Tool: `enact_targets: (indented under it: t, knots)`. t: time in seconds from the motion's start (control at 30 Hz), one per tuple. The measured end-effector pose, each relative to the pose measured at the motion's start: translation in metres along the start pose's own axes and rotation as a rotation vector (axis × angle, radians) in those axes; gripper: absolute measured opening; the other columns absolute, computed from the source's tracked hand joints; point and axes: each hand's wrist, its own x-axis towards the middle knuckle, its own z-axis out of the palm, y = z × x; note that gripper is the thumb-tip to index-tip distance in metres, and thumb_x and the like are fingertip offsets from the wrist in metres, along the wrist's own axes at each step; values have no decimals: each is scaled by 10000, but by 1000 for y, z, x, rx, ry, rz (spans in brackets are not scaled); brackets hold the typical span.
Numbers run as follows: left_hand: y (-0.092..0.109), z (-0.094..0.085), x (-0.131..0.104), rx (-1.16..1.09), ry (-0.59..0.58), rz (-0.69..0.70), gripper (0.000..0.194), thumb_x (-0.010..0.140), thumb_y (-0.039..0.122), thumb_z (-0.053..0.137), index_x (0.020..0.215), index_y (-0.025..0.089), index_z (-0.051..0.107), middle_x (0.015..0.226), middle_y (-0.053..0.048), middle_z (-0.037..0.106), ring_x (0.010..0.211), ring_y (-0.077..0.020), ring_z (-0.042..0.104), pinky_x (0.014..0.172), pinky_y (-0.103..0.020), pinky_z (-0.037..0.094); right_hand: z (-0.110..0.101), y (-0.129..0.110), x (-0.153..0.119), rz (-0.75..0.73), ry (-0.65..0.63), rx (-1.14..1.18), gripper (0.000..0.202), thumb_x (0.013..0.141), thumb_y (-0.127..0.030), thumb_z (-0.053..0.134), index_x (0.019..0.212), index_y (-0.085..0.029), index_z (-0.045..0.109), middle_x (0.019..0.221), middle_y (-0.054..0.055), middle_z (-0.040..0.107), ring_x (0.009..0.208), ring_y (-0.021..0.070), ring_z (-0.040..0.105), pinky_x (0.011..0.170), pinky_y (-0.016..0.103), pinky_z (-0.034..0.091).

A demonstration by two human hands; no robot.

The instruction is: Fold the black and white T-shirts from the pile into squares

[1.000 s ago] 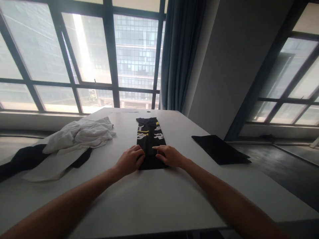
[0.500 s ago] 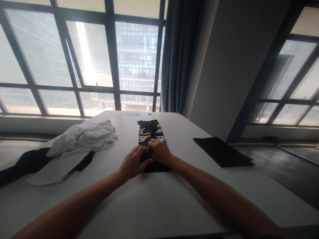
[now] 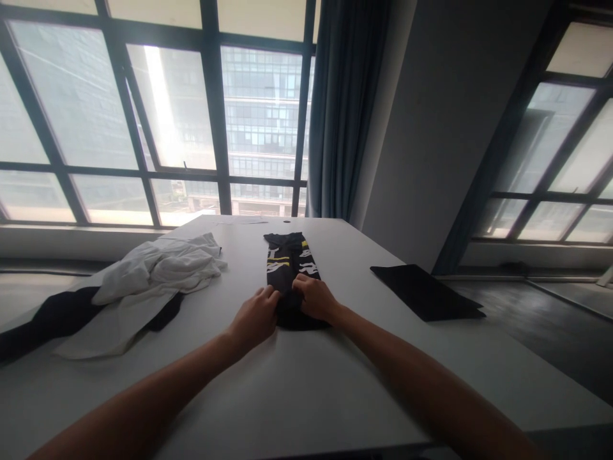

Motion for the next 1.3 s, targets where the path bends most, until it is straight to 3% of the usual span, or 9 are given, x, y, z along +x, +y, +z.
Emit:
enact_targets:
  t: [0.13,0.3,0.5,0.7,0.77,0.87,0.97,1.13,1.3]
  knots:
    - [2,-6,-2,76,-129,69,179,808,104,521,884,175,666,1028,-111,644,1033,-267,625,821,-346,548,-4,9,-8,-106,-184,-43,176,734,-125,596,871,-193,682,1002,37,659,767,164,610,636,262,377]
    - [-6,-1,-3,9,-240,102,249,754,96,537,876,169,741,1009,-100,665,877,-217,665,818,-318,547,-14,19,-12,-175,-273,72,123,788,-185,642,878,-187,726,1047,46,676,830,161,630,696,250,432]
    - [-21,-5,-3,-110,-278,179,466,693,75,548,1073,220,777,1032,-82,722,902,-237,688,807,-320,544,-30,51,-32,16,-391,293,180,822,-337,699,904,-188,759,947,41,707,764,151,625,658,249,451]
    - [-38,-16,0,-324,-341,322,307,747,288,699,1043,288,782,847,-23,707,703,-183,642,643,-266,498,-45,80,-47,182,-424,385,404,730,-469,776,1023,-191,770,971,65,730,793,191,651,680,282,478]
    - [-45,-17,0,-373,-347,349,323,740,278,717,1057,299,773,939,-29,700,765,-185,650,674,-263,507,-50,81,-48,243,-545,399,585,602,-482,859,1103,-198,758,971,64,732,795,204,663,671,283,481]
    - [-54,-13,1,-324,-270,370,447,703,139,678,1113,306,742,1151,-50,673,1025,-234,642,875,-319,518,-54,78,-48,278,-674,430,698,532,-315,891,1200,-206,722,904,34,731,788,205,673,682,277,492]
    - [-60,-4,3,-245,-193,370,490,711,113,660,1164,292,709,1268,-65,642,1171,-266,593,1000,-389,483,-53,77,-47,246,-645,430,615,609,-118,771,1215,-200,708,908,25,720,796,183,669,707,263,504]
    - [-65,12,7,-225,-150,359,290,879,276,610,1150,264,713,1243,-83,686,1132,-264,633,1008,-415,478,-39,81,-47,213,-467,351,685,638,-39,708,1298,-215,658,1030,51,697,827,164,655,723,250,515]
    - [-66,20,9,-310,-73,378,264,947,301,522,1095,239,732,1191,-100,721,1088,-242,663,1000,-401,487,-23,79,-45,41,-288,303,371,758,-55,619,1065,-197,773,1211,97,640,1049,212,635,965,344,487]
